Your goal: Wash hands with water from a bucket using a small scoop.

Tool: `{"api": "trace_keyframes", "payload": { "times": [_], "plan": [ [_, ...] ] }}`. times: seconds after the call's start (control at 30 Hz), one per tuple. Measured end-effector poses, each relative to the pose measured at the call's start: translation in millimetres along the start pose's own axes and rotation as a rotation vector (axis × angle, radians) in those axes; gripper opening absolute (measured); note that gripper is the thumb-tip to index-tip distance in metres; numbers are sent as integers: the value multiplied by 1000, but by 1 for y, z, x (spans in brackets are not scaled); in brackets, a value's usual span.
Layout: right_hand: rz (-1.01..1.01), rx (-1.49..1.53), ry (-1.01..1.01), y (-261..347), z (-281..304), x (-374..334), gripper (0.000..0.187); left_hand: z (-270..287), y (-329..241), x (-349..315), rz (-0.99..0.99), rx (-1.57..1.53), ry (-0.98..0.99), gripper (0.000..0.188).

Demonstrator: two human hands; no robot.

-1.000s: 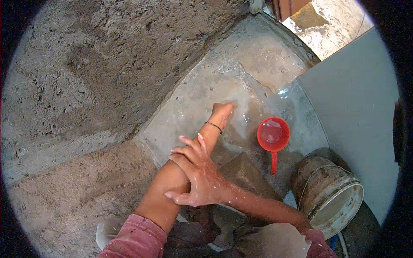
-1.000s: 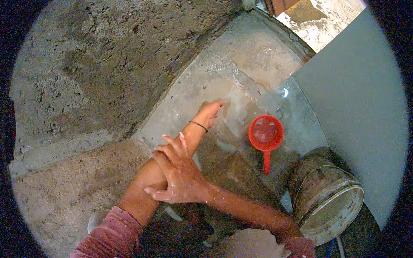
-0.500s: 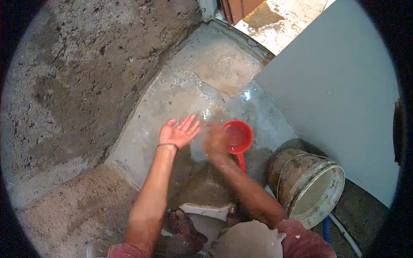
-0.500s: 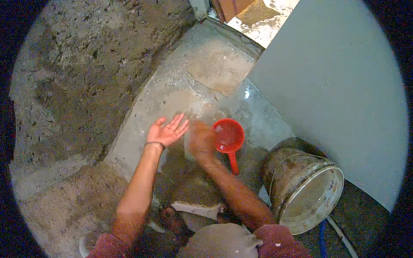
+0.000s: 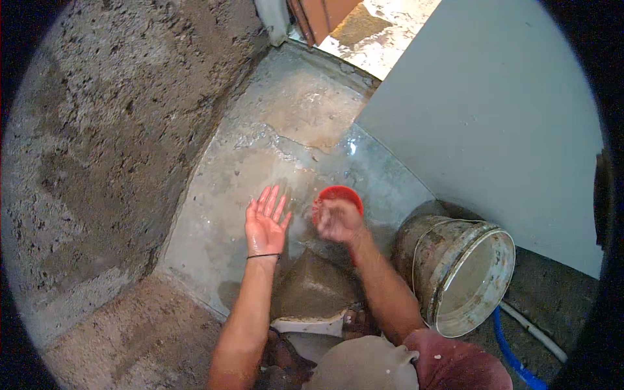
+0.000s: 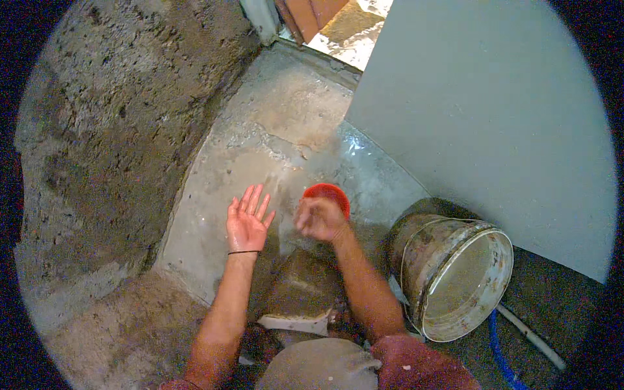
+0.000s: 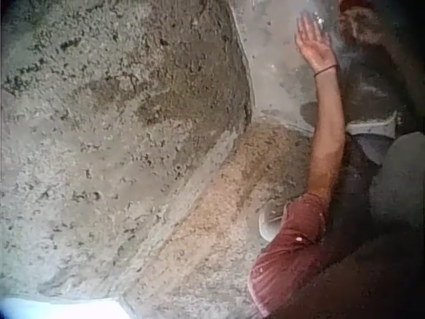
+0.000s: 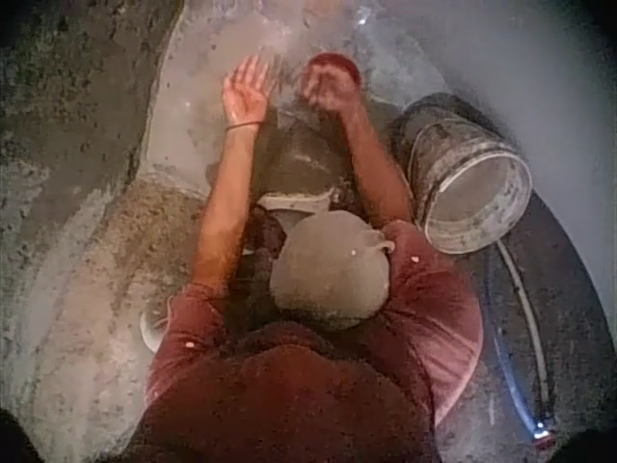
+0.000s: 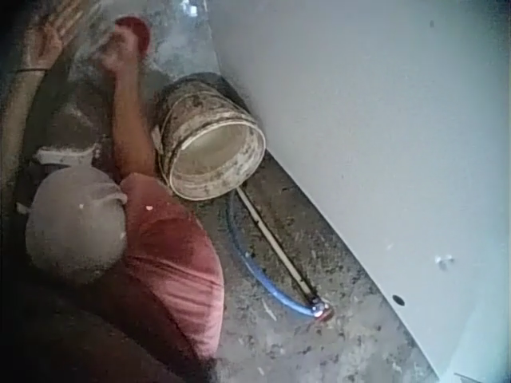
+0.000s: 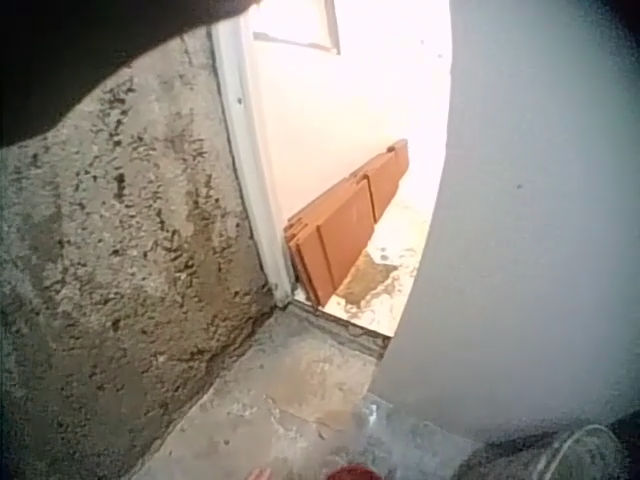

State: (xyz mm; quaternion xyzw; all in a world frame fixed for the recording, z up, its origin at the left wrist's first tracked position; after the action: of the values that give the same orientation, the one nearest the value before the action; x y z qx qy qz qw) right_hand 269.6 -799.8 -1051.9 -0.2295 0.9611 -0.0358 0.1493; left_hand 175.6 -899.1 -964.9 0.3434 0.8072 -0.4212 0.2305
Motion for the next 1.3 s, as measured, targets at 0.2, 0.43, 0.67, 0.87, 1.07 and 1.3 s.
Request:
{"api": "trace_keyframes", "payload": {
  "times": [0.2,0.43,0.67,0.87,1.07,1.3],
  "plan": [
    [611,177,21,53,-203,58,30,-102,46,-42,-67,128,474,70],
    [785,-1847,-1193,100,-156,75,29,-105,1,-82,-851,1085,-183,82],
    [560,-1808,-1152,39,-151,51,27,-38,-56,-8,-430,1138,-412,59],
    [434,-1656,-986,17,-166,76,27,25,-47,11,-336,461,-112,50],
    [557,-2140,-1282,96,-114,59,21,-185,95,-183,-721,1695,506,59],
    [821,-2425,-940,22,-133,74,44,-40,38,-17,-392,809,315,38]
  ]
}}
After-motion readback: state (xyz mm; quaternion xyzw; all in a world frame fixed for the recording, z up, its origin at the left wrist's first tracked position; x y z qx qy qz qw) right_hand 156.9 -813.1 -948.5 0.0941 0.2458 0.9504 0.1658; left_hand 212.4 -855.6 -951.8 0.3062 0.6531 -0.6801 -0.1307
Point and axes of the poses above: each hand's wrist, its own x-axis towards the middle knuckle, its own z-axis out of the back of the hand, y = z × x, the point moved 10 cm from there along x, towards the middle knuckle, and after that the axes turned 2 degrees about -z, right-handed, at the moved point
